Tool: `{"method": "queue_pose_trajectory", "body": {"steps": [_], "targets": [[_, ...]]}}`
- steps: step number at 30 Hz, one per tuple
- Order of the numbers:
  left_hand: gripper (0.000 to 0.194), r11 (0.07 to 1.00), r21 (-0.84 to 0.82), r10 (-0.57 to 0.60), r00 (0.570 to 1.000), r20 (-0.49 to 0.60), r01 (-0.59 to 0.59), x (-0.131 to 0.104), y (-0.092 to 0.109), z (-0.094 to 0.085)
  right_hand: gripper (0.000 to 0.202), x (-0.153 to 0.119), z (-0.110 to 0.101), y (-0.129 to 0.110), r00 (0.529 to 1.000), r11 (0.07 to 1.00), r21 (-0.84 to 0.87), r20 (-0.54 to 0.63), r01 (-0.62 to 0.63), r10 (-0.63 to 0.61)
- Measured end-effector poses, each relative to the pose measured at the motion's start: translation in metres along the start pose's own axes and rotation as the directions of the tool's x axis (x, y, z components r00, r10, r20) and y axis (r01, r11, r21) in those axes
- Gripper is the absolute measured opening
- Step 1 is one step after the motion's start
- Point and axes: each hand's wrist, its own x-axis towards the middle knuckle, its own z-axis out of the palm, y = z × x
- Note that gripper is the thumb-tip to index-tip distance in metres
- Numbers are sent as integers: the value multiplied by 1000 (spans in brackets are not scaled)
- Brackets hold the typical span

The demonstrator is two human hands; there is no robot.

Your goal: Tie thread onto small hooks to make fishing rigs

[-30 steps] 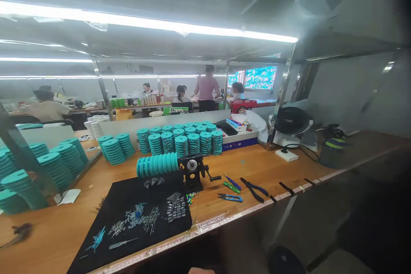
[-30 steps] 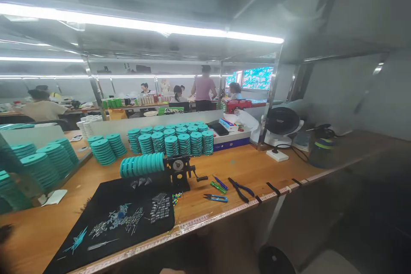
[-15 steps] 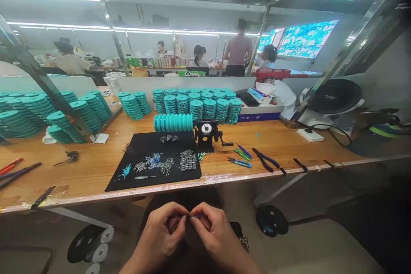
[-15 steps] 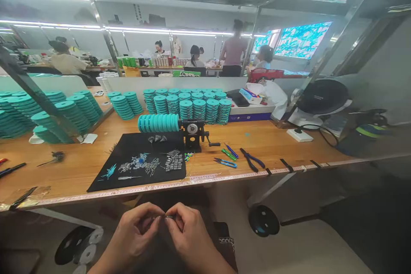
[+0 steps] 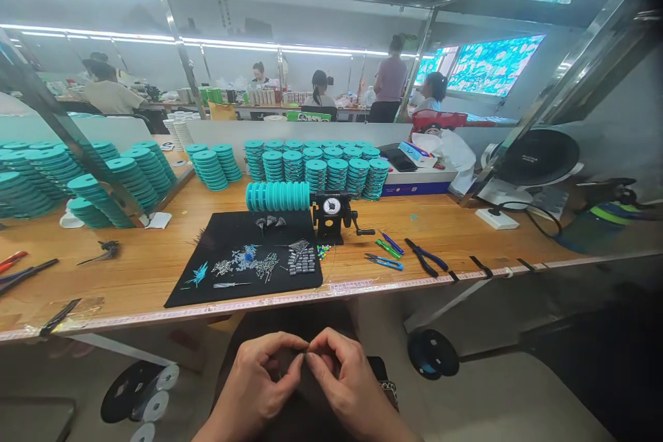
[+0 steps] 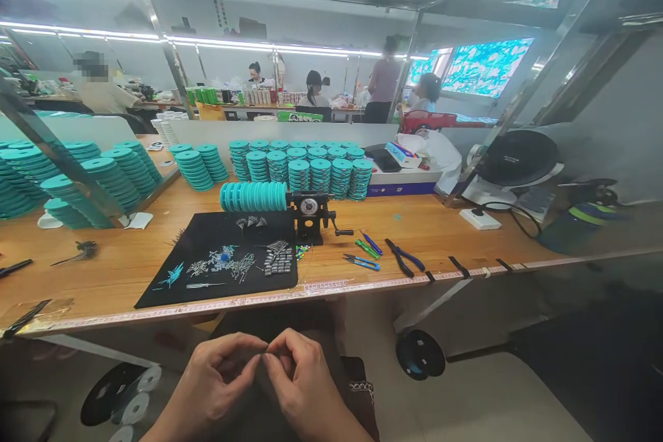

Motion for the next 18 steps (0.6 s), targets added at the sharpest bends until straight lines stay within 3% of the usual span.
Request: {"method": "queue_pose_trajectory", "body": {"steps": [4,9,13,18], "targets": [[18,990,135,24,999,49,-30,-3,-3,2,27,0,4,2,1000,1000,18,9,-5,5],[11,965,264,4,1000,-29,3,-5,-7,4,31,1,7,8,996,987,144,56,-71,63],[12,971,241,-7,1000,-15,10,-4,-5,-1,34,5,6,13,990,940,313,78,-136,117],[13,995,101,-13,999,46,9,-1,-1,-1,39,8,9,17,986,913,373,100,-162,134]]}}
